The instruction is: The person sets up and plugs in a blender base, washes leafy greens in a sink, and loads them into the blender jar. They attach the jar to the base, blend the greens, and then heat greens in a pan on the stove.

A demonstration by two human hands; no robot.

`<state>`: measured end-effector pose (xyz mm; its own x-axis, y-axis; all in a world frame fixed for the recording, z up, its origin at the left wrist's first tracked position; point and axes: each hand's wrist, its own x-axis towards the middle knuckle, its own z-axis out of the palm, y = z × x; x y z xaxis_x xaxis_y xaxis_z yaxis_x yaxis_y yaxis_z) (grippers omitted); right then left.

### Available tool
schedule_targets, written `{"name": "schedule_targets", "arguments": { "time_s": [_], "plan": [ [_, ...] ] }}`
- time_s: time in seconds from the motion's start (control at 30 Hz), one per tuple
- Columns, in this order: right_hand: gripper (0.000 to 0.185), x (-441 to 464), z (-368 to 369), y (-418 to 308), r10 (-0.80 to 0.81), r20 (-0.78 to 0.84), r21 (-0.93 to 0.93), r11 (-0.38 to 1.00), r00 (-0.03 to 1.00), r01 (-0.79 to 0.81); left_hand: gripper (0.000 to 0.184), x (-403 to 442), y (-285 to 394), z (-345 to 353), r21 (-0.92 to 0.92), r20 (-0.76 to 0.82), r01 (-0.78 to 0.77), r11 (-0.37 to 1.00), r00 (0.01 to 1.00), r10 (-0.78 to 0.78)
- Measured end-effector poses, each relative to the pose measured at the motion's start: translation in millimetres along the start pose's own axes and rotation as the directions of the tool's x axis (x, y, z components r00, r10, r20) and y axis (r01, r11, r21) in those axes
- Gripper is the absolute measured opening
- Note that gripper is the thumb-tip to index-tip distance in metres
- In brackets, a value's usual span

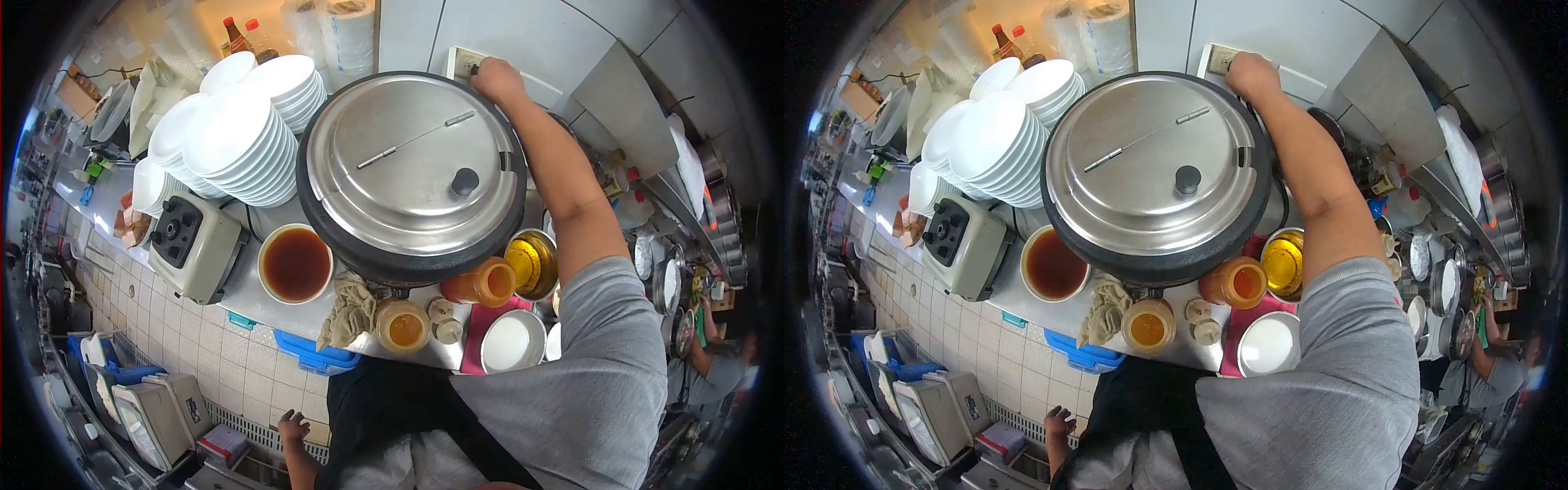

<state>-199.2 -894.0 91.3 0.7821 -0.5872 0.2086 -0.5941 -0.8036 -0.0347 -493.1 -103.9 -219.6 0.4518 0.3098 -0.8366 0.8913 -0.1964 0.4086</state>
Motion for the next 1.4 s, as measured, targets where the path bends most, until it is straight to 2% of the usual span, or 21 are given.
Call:
{"name": "schedule_targets", "arguments": {
  "time_s": [0.1,0.13,0.23,0.27,0.3,0.33,0.37,0.43,0.47,0.5,0.6,0.63,0.67,0.7,0.73,0.83,1.0,1.17,1.23,1.3,1.4],
  "plan": [
    [0.025,-1,-3,-1,-0.002,0.080,0.045,0.999,0.997,-0.002,0.050,4,5,0,-0.099,0.015,0.036,0.994,0.999,-0.035],
    [0.025,-2,-4,-3,-0.006,0.045,0.040,0.999,0.999,0.004,0.048,13,1,-4,0.058,0.050,-0.022,0.998,0.999,0.019],
    [0.025,0,0,-3,0.006,0.043,0.072,0.997,0.999,-0.009,0.043,77,-36,-27,0.119,0.252,-0.316,0.941,0.927,0.279],
    [0.025,2,2,-2,0.023,0.071,0.107,0.994,0.997,-0.031,0.037,75,-32,-28,0.751,0.318,-0.497,0.434,0.849,0.422],
    [0.025,5,7,1,0.022,0.073,0.106,0.994,0.997,-0.029,0.037,82,-36,-29,0.751,0.318,-0.496,0.436,0.850,0.420],
    [0.024,9,16,5,0.012,0.030,0.114,0.993,0.999,-0.015,0.038,95,-41,-30,0.484,0.253,-0.429,0.762,0.903,0.348],
    [0.024,12,21,7,0.000,-0.013,0.124,0.992,1.000,0.001,0.040,102,-45,-30,0.129,0.222,-0.282,0.951,0.943,0.249],
    [0.023,15,20,5,0.014,0.009,0.131,0.991,1.000,-0.015,0.045,68,-21,-22,0.187,0.213,-0.193,0.963,0.965,0.152],
    [0.022,15,19,4,0.035,0.031,0.137,0.990,0.999,-0.039,0.045,50,-8,-18,0.585,0.288,-0.467,0.663,0.884,0.368],
    [0.022,15,19,4,0.036,0.035,0.136,0.990,0.999,-0.040,0.045,42,-4,-17,0.801,0.452,-0.580,0.149,0.748,0.487],
    [0.019,20,18,-2,0.061,-0.017,0.155,0.986,0.998,-0.057,0.042,81,-34,-21,0.625,0.393,-0.727,0.285,0.608,0.689],
    [0.019,23,18,-3,0.074,0.007,0.153,0.985,0.997,-0.074,0.042,78,-35,-21,0.628,0.392,-0.723,0.287,0.612,0.687],
    [0.020,24,18,-3,0.088,0.030,0.149,0.985,0.996,-0.091,0.044,75,-37,-19,0.427,0.260,-0.584,0.690,0.810,0.525],
    [0.020,24,18,-2,0.087,0.035,0.148,0.985,0.996,-0.092,0.045,60,-27,-13,0.142,0.203,-0.307,0.941,0.940,0.276],
    [0.021,24,17,0,0.073,0.072,0.145,0.986,0.995,-0.083,0.045,52,-21,-11,0.144,0.202,-0.304,0.942,0.940,0.273],
    [0.026,19,11,0,0.044,0.110,0.163,0.985,0.993,-0.062,0.043,12,15,3,0.012,0.064,-0.019,1.000,0.998,0.019],
    [0.031,23,21,4,-0.069,0.112,0.054,0.997,0.991,0.063,0.040,11,2,0,-0.109,0.059,-0.003,0.994,0.998,0.009],
    [0.038,40,38,18,0.009,0.084,0.044,0.999,0.996,-0.013,0.039,10,-15,-2,-0.124,0.067,0.036,0.992,0.997,-0.027],
    [0.047,66,63,42,-0.063,0.041,0.036,0.997,0.997,0.061,0.041,74,-83,-19,0.098,0.109,-0.243,0.965,0.966,0.233],
    [0.053,76,65,47,-0.077,0.055,-0.032,0.996,0.996,0.078,0.042,9,-27,-2,0.080,-0.009,-0.060,0.995,0.998,0.061],
    [0.055,94,72,63,-0.110,0.061,0.010,0.994,0.992,0.110,0.044,-1,-13,6,0.075,-0.080,-0.021,0.997,0.996,0.027]
  ]
}}
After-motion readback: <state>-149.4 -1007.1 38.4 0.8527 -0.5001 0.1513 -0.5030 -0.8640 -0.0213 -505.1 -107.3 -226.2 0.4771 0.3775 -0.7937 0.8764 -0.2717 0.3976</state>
